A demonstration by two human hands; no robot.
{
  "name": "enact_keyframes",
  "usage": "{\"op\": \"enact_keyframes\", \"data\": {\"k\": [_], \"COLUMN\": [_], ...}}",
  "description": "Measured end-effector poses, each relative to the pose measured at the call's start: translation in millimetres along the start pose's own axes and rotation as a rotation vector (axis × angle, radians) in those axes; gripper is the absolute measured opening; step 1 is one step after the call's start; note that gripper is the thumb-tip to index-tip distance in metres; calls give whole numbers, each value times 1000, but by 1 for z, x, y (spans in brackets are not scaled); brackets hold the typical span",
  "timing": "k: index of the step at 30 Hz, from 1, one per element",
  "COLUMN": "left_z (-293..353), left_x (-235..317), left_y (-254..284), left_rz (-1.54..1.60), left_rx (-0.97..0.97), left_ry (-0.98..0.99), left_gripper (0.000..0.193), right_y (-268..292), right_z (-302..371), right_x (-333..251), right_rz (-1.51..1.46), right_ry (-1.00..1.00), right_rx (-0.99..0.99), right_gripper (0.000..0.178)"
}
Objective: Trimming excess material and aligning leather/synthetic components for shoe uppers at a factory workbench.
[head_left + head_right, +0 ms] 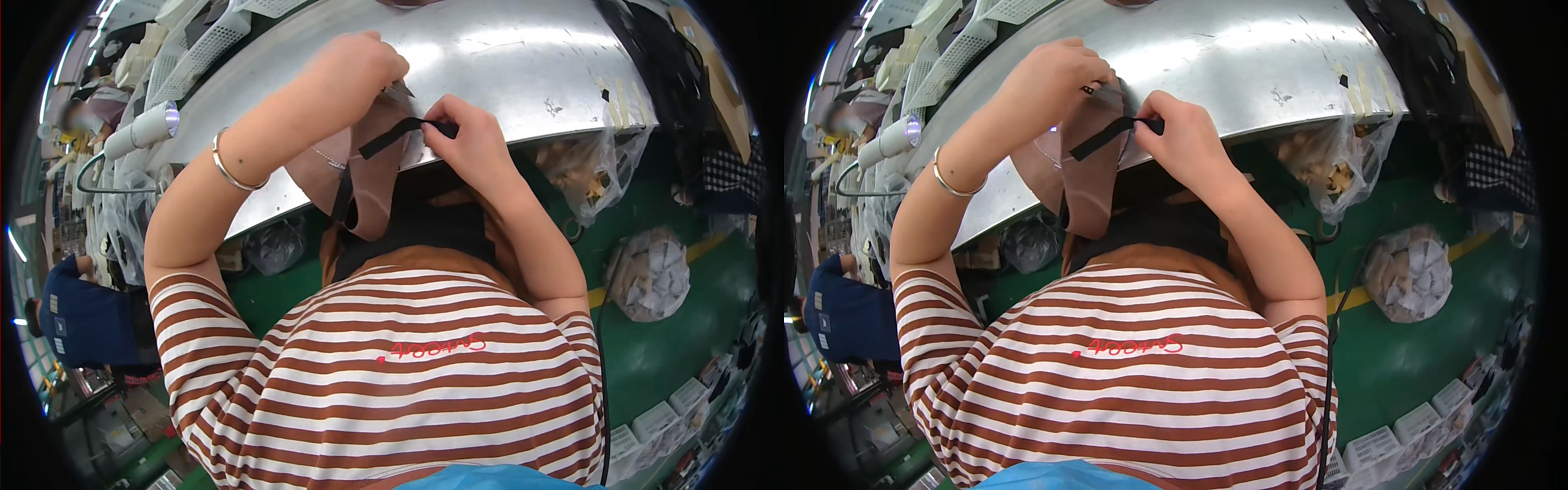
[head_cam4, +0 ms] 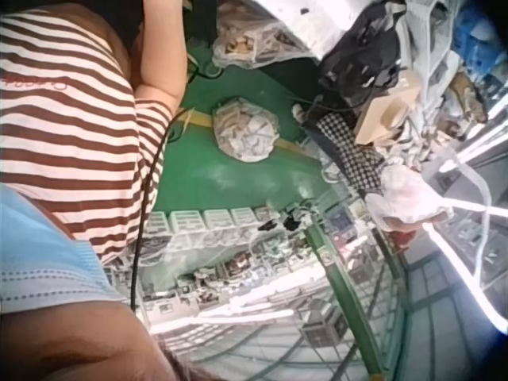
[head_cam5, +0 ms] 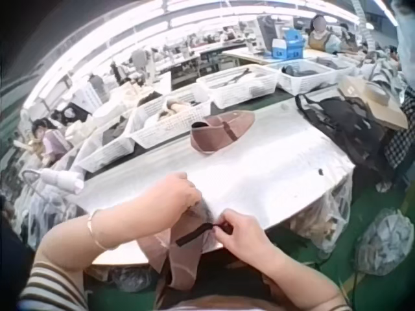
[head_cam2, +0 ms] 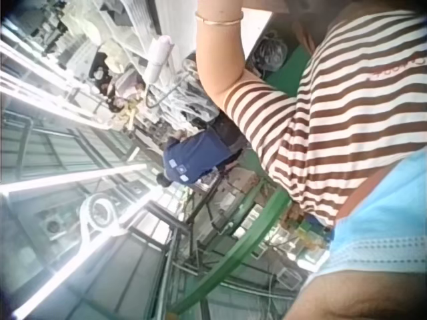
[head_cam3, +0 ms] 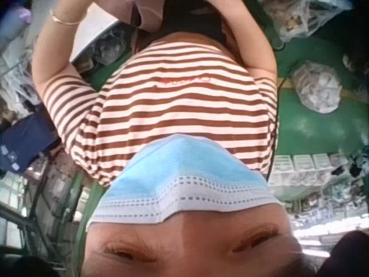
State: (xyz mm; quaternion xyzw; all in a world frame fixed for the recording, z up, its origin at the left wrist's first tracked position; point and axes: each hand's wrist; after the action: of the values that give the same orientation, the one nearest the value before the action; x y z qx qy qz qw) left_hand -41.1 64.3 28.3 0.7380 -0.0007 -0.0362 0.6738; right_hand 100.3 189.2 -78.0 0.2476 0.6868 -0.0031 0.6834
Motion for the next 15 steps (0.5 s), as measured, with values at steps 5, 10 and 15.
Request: {"op": "enact_keyframes", "data": {"k": [5, 10, 15], "left_z": [-9, -23, -36], "left_x": [3, 10, 11], "left_y": [-3, -3, -9], "left_rz": [62, -137, -57], "left_rx": [-120, -235, -301], "left_ry": [14, -225, -243], "left_gripper": [9, 2, 4], "right_y": [-2, -3, -4], "right_z": [3, 4, 4], "right_x": [1, 3, 6], "right_rz": [-16, 7, 20], "right_ry": [58, 81, 89], "right_rx": [63, 43, 46], "right_gripper": [13, 13, 17]}}
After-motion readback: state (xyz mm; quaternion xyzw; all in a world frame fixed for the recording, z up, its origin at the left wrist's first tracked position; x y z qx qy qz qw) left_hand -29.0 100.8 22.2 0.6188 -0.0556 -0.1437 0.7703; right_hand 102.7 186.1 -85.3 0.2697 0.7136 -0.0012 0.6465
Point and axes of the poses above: each hand's wrist, its own z-axis away from the middle knuckle, its own y-axis out of the back of the hand, x = y × z, and after that the axes turned 8 degrees about -y, right-handed
